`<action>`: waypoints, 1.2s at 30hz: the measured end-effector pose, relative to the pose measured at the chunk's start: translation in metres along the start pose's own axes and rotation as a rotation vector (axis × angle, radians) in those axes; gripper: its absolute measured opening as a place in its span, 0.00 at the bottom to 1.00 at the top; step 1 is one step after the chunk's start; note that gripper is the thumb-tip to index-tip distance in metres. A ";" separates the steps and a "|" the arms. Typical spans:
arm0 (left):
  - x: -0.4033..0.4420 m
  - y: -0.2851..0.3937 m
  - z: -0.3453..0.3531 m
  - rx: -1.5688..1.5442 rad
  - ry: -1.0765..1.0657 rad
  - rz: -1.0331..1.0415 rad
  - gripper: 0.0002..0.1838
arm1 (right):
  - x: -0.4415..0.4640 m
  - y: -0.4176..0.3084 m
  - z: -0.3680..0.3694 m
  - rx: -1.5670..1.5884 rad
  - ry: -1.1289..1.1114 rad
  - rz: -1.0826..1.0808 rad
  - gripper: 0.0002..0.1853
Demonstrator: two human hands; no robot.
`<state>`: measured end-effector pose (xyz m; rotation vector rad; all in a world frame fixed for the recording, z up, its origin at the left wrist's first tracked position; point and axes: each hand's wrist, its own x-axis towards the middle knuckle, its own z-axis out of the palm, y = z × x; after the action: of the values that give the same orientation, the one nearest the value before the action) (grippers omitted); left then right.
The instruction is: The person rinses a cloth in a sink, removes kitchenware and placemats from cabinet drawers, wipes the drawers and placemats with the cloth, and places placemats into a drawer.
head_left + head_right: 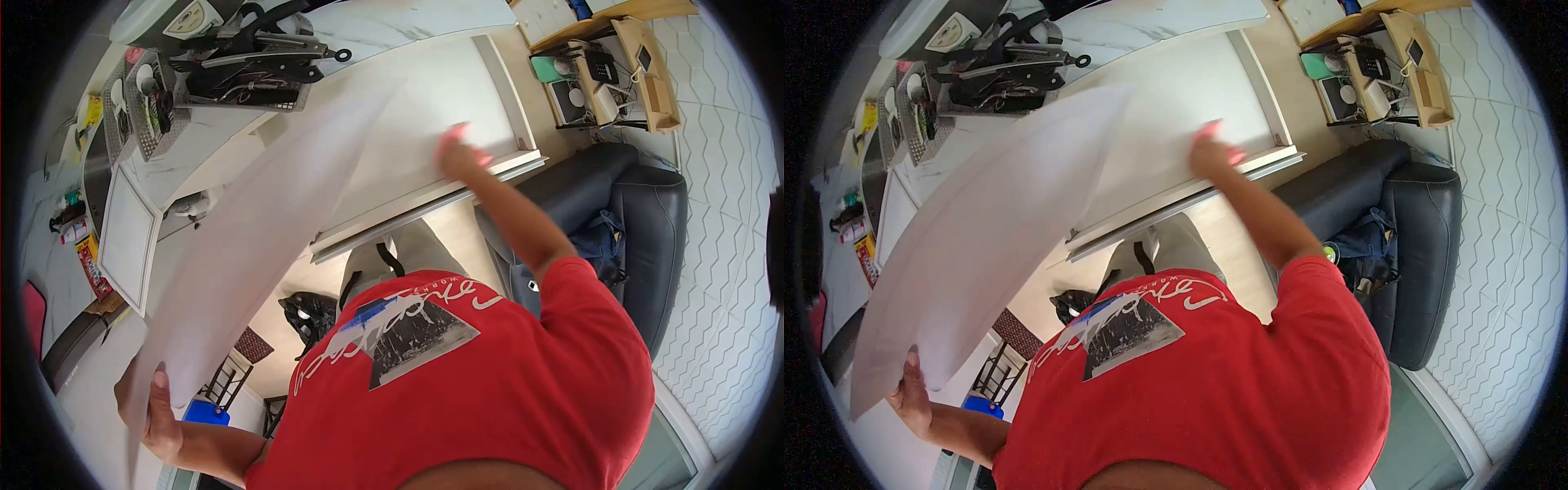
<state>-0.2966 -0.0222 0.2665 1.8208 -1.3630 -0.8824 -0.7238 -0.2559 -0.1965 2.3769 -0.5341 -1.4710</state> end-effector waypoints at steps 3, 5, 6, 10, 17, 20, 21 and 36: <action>0.036 0.036 0.066 0.109 -0.090 0.182 0.14 | -0.009 -0.053 -0.120 1.109 0.007 -0.165 0.20; 0.048 0.056 0.107 0.074 -0.235 -0.035 0.18 | -0.017 -0.059 -0.126 1.264 0.056 -0.223 0.20; 0.051 0.052 0.127 -0.018 -0.296 -0.239 0.20 | -0.016 -0.052 -0.098 1.281 0.134 -0.171 0.20; 0.063 0.022 0.197 0.589 -0.672 0.390 0.28 | -0.087 0.059 -0.040 1.124 -0.011 0.189 0.18; 0.083 -0.107 0.325 0.747 -0.714 0.446 0.28 | -0.143 0.123 -0.006 2.299 0.195 0.629 0.12; 0.093 -0.149 0.354 0.790 -0.588 0.393 0.29 | -0.136 0.114 -0.004 2.440 0.379 0.561 0.11; 0.097 -0.157 0.357 0.811 -0.553 0.353 0.29 | -0.131 0.109 -0.010 2.615 0.445 0.463 0.10; 0.135 -0.240 0.322 0.796 -0.299 -0.072 0.43 | -0.020 0.004 -0.127 1.186 0.940 0.230 0.32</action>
<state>-0.4158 -0.1422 -0.1214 2.3939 -2.0523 -0.7120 -0.6180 -0.2433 -0.1236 3.1708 -1.5666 0.3541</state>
